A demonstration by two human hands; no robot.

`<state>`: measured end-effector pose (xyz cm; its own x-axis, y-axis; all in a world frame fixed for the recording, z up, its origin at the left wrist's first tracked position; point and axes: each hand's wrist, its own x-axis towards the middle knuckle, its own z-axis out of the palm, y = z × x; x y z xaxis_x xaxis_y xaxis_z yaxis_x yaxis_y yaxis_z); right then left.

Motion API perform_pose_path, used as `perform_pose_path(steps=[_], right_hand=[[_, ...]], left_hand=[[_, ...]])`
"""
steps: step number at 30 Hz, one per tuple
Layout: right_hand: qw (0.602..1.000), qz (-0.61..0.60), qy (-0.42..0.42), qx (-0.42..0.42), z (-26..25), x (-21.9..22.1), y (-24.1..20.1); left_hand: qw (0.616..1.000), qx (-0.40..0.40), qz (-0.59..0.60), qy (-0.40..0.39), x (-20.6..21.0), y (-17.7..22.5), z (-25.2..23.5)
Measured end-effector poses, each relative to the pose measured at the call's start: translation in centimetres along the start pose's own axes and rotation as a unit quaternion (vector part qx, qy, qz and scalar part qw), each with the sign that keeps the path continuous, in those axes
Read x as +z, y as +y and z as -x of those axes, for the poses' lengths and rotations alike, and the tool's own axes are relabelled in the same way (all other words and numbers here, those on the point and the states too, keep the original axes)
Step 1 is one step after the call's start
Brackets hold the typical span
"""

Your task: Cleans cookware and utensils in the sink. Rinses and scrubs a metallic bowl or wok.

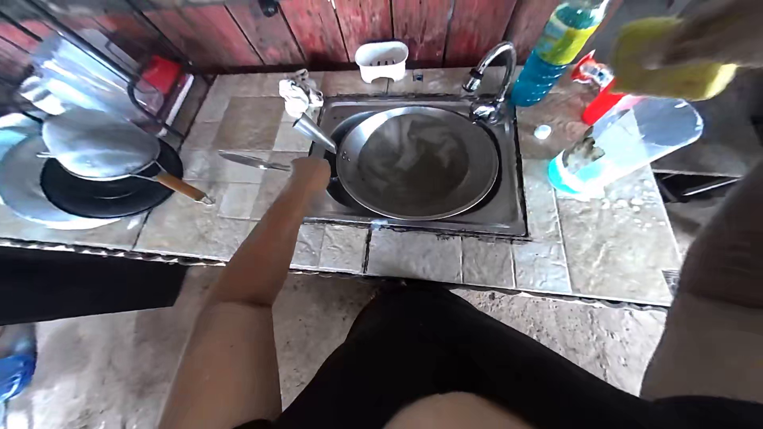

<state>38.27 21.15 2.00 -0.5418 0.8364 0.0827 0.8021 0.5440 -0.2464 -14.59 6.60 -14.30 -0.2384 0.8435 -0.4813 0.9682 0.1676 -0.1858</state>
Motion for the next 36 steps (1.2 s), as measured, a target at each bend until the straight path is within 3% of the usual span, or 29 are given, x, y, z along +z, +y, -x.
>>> perform_pose_path(steps=[1, 4, 6, 8, 9, 10, 13, 15, 16, 19, 22, 25, 27, 29, 30, 33, 34, 36], right_hand=[[0.999, -0.011, 0.037, -0.011, 0.0, 1.6, -3.1], [0.985, -0.158, -0.038, 0.056, -0.8, 6.6, -14.9], [0.952, -0.277, -0.126, 0.016, -2.7, 13.0, -16.2], [0.913, -0.341, -0.222, -0.003, -4.4, 19.6, -15.4], [0.911, -0.314, -0.267, 0.002, -5.0, 22.5, -14.9], [0.919, -0.249, -0.306, 0.010, -5.5, 24.7, -14.4], [0.929, -0.089, -0.359, 0.034, -6.3, 29.1, -15.5], [0.916, -0.101, -0.387, 0.033, -6.6, 28.9, -19.1], [0.909, -0.136, -0.393, 0.021, -6.8, 28.7, -21.2], [0.905, -0.265, -0.332, 0.002, -8.5, 29.2, -26.4], [0.930, -0.297, -0.207, 0.058, -13.1, 31.2, -30.2], [0.928, -0.340, -0.079, 0.131, -17.9, 32.3, -33.1], [0.909, -0.400, -0.004, 0.116, -19.8, 32.0, -35.1], [0.893, -0.430, 0.071, 0.111, -22.4, 32.5, -35.3], [0.883, -0.433, 0.093, 0.152, -24.0, 32.7, -34.4], [0.806, -0.432, 0.131, 0.383, -27.9, 32.4, -30.5], [0.788, -0.433, 0.134, 0.418, -28.5, 32.0, -30.1], [0.798, -0.450, 0.137, 0.376, -27.9, 30.6, -32.0]], left_hand=[[1.000, 0.003, -0.014, 0.005, 0.7, 0.2, -1.2], [1.000, 0.008, -0.014, 0.017, 2.3, 0.0, -3.9], [0.995, 0.005, 0.094, 0.023, 2.4, -1.1, -5.0], [0.949, 0.016, 0.310, 0.056, 1.8, -3.1, -5.6], [0.895, 0.019, 0.440, 0.074, 1.6, -3.9, -5.9], [0.814, 0.031, 0.574, 0.083, 1.6, -4.4, -6.4], [0.536, 0.081, 0.836, 0.082, 1.9, -4.1, -8.7], [0.432, 0.087, 0.887, 0.136, 1.6, -2.8, -10.1], [0.406, 0.081, 0.893, 0.178, 1.4, -1.9, -10.7], [0.408, 0.088, 0.864, 0.283, -0.2, -0.2, -11.1], [0.415, 0.124, 0.820, 0.375, -2.8, -0.4, -10.1], [0.456, 0.161, 0.761, 0.432, -5.4, -1.8, -8.9], [0.487, 0.184, 0.714, 0.468, -6.9, -2.6, -8.2], [0.507, 0.197, 0.680, 0.492, -8.0, -3.2, -7.6], [0.511, 0.205, 0.669, 0.499, -8.2, -3.2, -7.2], [0.514, 0.222, 0.641, 0.525, -8.6, -2.7, -6.5], [0.513, 0.226, 0.633, 0.533, -8.8, -2.5, -6.5], [0.513, 0.241, 0.613, 0.550, -9.2, -2.2, -6.5]])
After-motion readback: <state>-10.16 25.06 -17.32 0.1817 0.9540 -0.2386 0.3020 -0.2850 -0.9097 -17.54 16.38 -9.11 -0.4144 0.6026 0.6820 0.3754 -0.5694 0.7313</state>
